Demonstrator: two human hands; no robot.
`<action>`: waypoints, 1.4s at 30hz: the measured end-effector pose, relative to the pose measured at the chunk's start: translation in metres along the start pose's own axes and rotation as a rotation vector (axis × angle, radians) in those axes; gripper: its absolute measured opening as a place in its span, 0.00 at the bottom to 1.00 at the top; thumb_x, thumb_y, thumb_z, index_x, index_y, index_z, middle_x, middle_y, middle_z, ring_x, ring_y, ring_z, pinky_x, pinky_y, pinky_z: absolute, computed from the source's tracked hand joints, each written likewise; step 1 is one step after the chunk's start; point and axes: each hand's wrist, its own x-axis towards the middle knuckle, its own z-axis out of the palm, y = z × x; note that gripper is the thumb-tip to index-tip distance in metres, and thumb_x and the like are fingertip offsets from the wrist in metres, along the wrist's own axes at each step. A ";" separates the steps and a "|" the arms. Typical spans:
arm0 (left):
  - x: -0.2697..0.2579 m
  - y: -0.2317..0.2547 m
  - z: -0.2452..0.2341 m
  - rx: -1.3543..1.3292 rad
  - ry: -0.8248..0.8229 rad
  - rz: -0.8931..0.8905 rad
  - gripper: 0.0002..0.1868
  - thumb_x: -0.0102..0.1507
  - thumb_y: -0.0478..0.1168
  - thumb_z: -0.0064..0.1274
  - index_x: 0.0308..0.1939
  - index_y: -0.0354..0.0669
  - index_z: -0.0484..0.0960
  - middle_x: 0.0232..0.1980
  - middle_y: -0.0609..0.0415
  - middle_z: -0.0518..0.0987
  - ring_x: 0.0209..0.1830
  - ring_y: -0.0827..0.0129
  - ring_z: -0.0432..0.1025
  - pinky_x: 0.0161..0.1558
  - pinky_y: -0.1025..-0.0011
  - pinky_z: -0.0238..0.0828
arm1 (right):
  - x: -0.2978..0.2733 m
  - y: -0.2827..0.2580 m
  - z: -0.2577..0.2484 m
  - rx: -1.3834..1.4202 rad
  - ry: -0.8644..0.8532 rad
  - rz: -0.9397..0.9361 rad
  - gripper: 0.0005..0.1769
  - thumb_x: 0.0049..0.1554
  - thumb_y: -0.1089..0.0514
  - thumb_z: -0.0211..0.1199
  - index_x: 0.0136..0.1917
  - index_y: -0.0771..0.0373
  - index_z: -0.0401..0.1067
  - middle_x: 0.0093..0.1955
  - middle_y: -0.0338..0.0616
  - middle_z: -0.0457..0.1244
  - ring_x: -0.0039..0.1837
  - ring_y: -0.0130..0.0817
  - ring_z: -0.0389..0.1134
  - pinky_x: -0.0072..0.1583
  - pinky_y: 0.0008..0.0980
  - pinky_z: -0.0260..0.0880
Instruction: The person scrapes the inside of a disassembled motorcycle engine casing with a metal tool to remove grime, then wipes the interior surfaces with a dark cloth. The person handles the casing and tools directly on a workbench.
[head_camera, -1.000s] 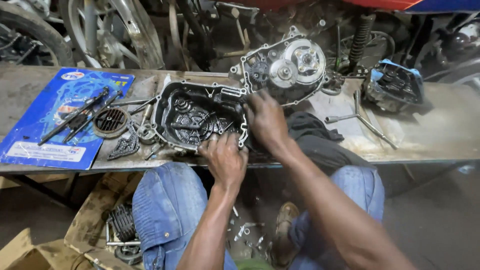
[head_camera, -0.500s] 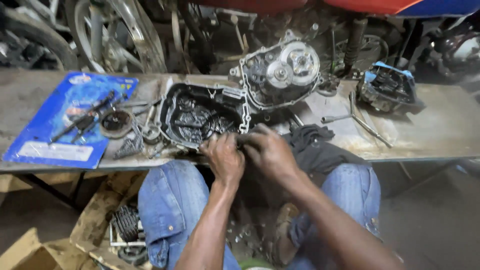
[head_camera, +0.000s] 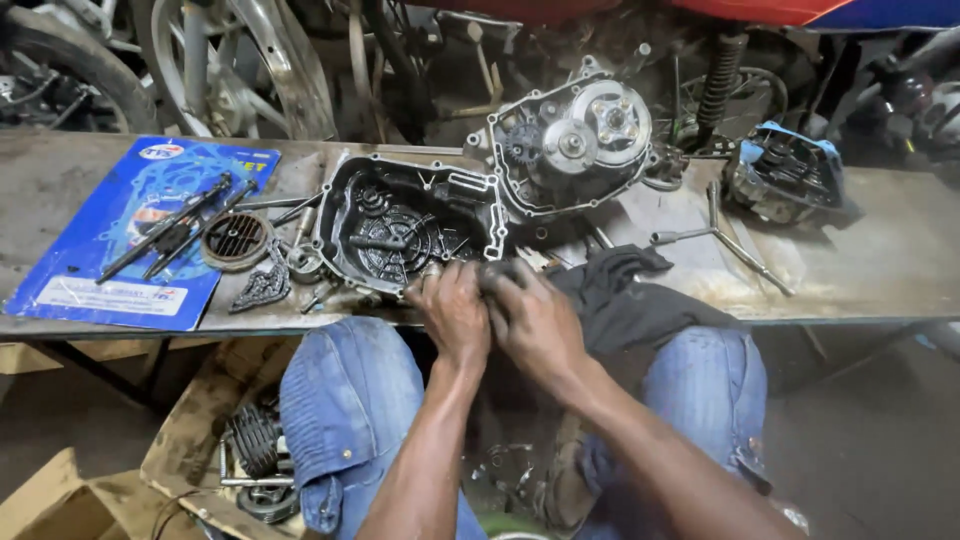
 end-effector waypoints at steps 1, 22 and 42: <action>-0.002 0.000 0.001 0.003 0.005 -0.003 0.04 0.60 0.41 0.52 0.35 0.58 0.80 0.29 0.63 0.74 0.37 0.67 0.72 0.56 0.58 0.61 | 0.009 0.002 -0.011 0.001 0.000 -0.007 0.14 0.57 0.51 0.63 0.57 0.49 0.76 0.60 0.55 0.65 0.51 0.65 0.72 0.50 0.56 0.76; -0.001 -0.001 0.016 0.007 0.003 -0.015 0.12 0.46 0.39 0.62 0.32 0.56 0.78 0.29 0.62 0.74 0.37 0.63 0.72 0.54 0.52 0.62 | 0.077 0.033 -0.009 0.057 0.006 -0.011 0.12 0.56 0.54 0.64 0.52 0.56 0.80 0.52 0.54 0.69 0.64 0.59 0.69 0.61 0.52 0.72; 0.011 0.008 0.004 0.037 -0.021 -0.043 0.08 0.56 0.35 0.51 0.32 0.58 0.80 0.29 0.64 0.75 0.38 0.68 0.73 0.54 0.58 0.61 | 0.028 0.007 0.001 0.196 0.082 0.207 0.14 0.55 0.56 0.65 0.55 0.56 0.76 0.47 0.53 0.70 0.54 0.58 0.72 0.55 0.54 0.73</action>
